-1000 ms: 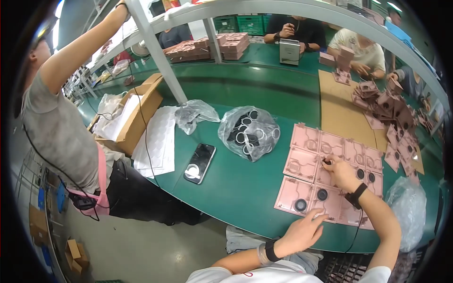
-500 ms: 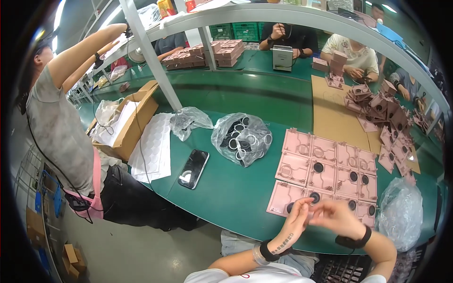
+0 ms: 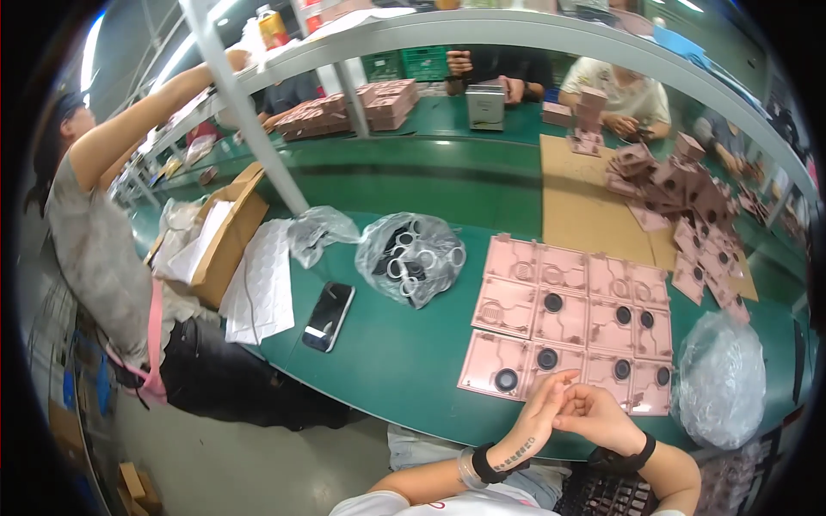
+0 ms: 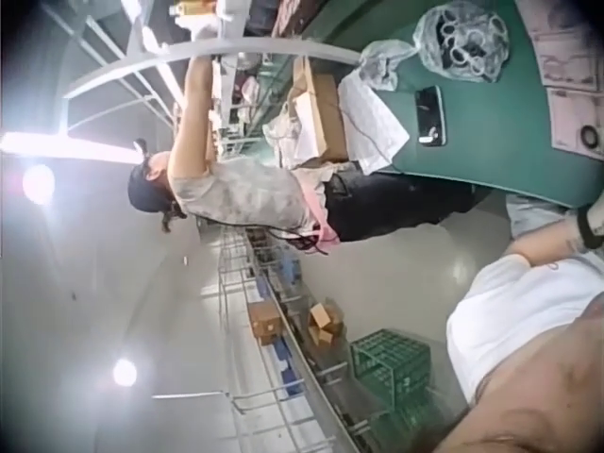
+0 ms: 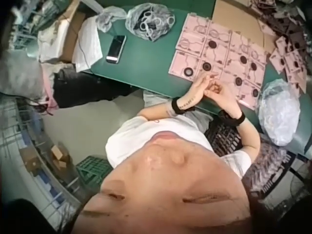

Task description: The person peels adhesive backings from small speaker components and presses them into circular recesses on pink plastic panels. After filling the panels, they stack them together and place the completed units into a large plastic crate.

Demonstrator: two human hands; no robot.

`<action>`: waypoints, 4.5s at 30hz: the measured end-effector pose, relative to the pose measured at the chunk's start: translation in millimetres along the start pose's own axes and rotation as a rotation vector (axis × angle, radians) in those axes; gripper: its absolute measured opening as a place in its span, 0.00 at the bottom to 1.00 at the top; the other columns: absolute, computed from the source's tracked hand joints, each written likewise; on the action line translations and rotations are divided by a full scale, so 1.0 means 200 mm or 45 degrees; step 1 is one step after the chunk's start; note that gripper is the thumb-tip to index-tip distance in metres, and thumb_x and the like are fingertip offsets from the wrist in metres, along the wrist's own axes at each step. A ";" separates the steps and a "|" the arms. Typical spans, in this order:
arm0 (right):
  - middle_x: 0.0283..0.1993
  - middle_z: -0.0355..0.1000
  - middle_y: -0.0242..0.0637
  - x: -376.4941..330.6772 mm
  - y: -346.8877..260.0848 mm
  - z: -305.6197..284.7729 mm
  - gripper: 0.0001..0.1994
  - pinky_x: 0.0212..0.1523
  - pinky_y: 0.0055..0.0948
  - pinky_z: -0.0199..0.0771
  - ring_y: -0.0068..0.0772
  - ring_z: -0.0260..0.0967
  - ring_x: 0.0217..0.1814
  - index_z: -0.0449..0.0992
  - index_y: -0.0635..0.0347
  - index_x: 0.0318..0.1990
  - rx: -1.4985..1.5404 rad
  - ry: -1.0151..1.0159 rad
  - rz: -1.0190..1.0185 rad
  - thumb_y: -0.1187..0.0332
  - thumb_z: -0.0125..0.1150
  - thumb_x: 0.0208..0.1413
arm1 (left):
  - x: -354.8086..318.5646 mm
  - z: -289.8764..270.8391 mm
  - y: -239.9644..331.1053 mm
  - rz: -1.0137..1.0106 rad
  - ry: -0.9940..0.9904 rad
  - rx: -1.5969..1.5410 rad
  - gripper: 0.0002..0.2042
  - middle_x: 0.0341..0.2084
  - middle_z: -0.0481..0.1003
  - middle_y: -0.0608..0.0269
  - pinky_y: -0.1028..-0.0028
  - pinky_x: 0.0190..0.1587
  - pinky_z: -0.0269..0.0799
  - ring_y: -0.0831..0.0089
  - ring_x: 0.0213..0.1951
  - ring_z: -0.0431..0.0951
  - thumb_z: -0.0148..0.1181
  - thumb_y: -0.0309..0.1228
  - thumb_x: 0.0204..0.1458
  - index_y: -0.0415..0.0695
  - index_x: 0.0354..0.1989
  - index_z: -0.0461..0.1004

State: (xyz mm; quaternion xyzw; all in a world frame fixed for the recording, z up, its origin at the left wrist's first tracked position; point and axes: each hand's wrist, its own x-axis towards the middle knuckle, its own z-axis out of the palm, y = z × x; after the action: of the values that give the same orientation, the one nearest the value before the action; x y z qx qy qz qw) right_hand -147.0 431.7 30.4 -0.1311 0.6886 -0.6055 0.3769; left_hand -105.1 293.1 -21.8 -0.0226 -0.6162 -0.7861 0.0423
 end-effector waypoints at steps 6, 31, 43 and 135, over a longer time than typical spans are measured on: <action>0.32 0.73 0.31 0.02 0.01 -0.01 0.08 0.37 0.17 0.69 0.17 0.69 0.34 0.71 0.66 0.38 0.142 -0.086 0.022 0.71 0.59 0.56 | -0.03 0.02 0.08 -0.262 0.048 -0.211 0.21 0.47 0.66 0.66 0.80 0.40 0.65 0.82 0.40 0.67 0.36 0.44 0.64 0.40 0.54 0.65; 0.26 0.70 0.26 0.00 0.00 -0.09 0.06 0.23 0.16 0.62 0.12 0.63 0.24 0.70 0.61 0.38 0.069 0.556 -0.503 0.73 0.58 0.55 | 0.05 -0.02 0.10 -0.383 0.124 -0.524 0.14 0.33 0.72 0.64 0.82 0.28 0.62 0.83 0.28 0.67 0.44 0.38 0.62 0.40 0.44 0.70; 0.33 0.76 0.40 0.02 0.00 -0.13 0.10 0.19 0.22 0.67 0.28 0.69 0.20 0.71 0.63 0.36 -0.991 0.829 -1.273 0.80 0.63 0.45 | 0.04 -0.05 0.17 -0.553 -0.012 -0.759 0.15 0.31 0.72 0.62 0.84 0.23 0.57 0.83 0.26 0.63 0.45 0.39 0.62 0.39 0.40 0.71; 0.29 0.70 0.33 0.02 0.01 -0.08 0.09 0.17 0.21 0.55 0.22 0.57 0.19 0.74 0.61 0.30 -0.876 0.732 -1.023 0.77 0.66 0.41 | 0.06 0.02 0.10 0.348 0.152 0.706 0.03 0.24 0.71 0.63 0.80 0.27 0.65 0.78 0.24 0.69 0.59 0.21 0.48 0.39 0.29 0.71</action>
State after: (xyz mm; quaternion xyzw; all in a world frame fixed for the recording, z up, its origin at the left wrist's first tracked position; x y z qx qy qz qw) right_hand -159.9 442.0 27.6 -0.3265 0.8158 -0.4542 -0.1468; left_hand -114.3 292.8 -0.6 -0.0468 -0.7947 -0.5751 0.1883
